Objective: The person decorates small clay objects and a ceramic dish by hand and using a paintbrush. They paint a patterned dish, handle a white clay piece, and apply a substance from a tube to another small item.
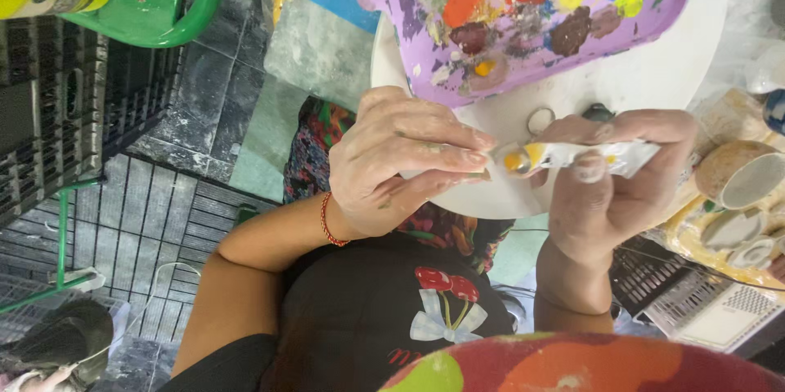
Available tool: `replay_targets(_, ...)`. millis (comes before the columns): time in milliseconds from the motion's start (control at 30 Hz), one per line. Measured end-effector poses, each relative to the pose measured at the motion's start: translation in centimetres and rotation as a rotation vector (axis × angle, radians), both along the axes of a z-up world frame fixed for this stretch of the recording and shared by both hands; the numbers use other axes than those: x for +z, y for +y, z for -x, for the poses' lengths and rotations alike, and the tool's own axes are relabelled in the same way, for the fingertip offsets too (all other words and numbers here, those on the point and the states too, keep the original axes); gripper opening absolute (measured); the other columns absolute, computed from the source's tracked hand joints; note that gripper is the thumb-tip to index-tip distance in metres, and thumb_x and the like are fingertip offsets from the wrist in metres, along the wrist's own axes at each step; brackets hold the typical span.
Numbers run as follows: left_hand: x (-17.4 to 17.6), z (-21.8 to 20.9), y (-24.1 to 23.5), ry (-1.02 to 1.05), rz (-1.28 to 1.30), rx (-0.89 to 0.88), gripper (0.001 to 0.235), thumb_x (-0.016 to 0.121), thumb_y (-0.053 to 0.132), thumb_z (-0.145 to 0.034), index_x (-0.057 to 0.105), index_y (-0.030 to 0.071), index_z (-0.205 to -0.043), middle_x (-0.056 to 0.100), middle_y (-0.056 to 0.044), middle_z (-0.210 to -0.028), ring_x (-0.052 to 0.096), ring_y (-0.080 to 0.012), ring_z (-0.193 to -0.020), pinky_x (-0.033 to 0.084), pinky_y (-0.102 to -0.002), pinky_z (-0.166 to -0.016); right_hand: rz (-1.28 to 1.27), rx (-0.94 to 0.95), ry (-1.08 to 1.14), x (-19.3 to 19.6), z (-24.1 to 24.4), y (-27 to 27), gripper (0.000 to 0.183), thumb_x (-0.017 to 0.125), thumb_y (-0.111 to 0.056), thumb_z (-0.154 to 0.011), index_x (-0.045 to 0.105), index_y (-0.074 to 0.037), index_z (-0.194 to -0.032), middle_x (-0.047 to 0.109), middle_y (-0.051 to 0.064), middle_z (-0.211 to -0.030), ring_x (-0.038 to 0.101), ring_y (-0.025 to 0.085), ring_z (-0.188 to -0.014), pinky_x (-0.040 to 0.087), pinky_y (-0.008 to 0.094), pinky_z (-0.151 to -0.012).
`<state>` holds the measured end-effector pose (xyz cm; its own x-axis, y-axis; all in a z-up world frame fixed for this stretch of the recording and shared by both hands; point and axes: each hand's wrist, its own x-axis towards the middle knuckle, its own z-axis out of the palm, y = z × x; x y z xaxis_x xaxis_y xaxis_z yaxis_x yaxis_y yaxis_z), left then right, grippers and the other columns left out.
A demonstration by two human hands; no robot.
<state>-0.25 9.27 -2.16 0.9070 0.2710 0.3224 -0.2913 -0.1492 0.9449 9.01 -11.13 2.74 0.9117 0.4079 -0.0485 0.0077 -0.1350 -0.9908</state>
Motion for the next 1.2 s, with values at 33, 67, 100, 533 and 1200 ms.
replay_targets(33, 0.2, 0.1, -0.1, -0.015, 0.019, -0.006, 0.026, 0.080, 0.007, -0.096, 0.069, 0.013, -0.118, 0.074, 0.000, -0.121, 0.070, -0.0179, -0.114, 0.046, -0.033, -0.099, -0.020, 0.008, 0.022, 0.0, 0.4, -0.3, 0.036, 0.069, -0.025, -0.117, 0.039, -0.005, -0.124, 0.061, 0.012, -0.093, 0.059, 0.016, -0.066, 0.048, 0.024, -0.063)
replay_targets(67, 0.4, 0.1, -0.2, -0.024, 0.031, -0.005, 0.025, 0.080, 0.007, -0.096, 0.069, 0.013, -0.118, 0.073, 0.000, -0.122, 0.070, -0.0175, -0.113, 0.047, -0.032, -0.101, -0.040, 0.016, 0.044, 0.0, 0.8, -0.5, 0.036, 0.069, -0.024, -0.117, 0.039, -0.005, -0.124, 0.060, 0.012, -0.093, 0.059, 0.016, -0.065, 0.047, 0.023, -0.063)
replay_targets(100, 0.5, 0.2, -0.4, -0.033, 0.044, -0.003, 0.025, 0.080, 0.006, -0.097, 0.070, 0.012, -0.118, 0.073, 0.000, -0.122, 0.070, -0.0172, -0.112, 0.047, -0.032, -0.102, -0.043, 0.009, 0.031, -0.1, 1.3, -0.5, 0.036, 0.069, -0.024, -0.115, 0.039, -0.005, -0.123, 0.055, 0.009, -0.093, 0.060, 0.016, -0.066, 0.047, 0.023, -0.061)
replay_targets(533, 2.8, 1.9, -2.0, 0.054, 0.286, -0.093, 0.032, 0.086, 0.002, -0.088, 0.075, 0.008, -0.117, 0.074, -0.003, -0.107, 0.069, -0.0165, -0.100, 0.057, -0.027, -0.090, 0.424, 0.212, -0.735, 1.8, 3.5, -2.8, 0.017, 0.064, -0.015, -0.108, 0.054, -0.009, -0.120, 0.074, 0.012, -0.105, 0.065, 0.026, -0.077, 0.051, 0.034, -0.066)
replay_targets(1200, 5.7, 2.3, 2.4, 0.028, 0.168, -0.303, 0.034, 0.078, -0.002, -0.093, 0.072, 0.008, -0.125, 0.072, -0.007, -0.124, 0.071, -0.0196, -0.116, 0.059, -0.028, -0.096, -0.159, 0.146, 0.369, 0.8, 7.3, -0.5, 0.019, 0.049, -0.019, -0.114, 0.038, -0.004, -0.113, 0.066, 0.016, -0.082, 0.042, 0.007, -0.055, 0.030, 0.021, -0.049)
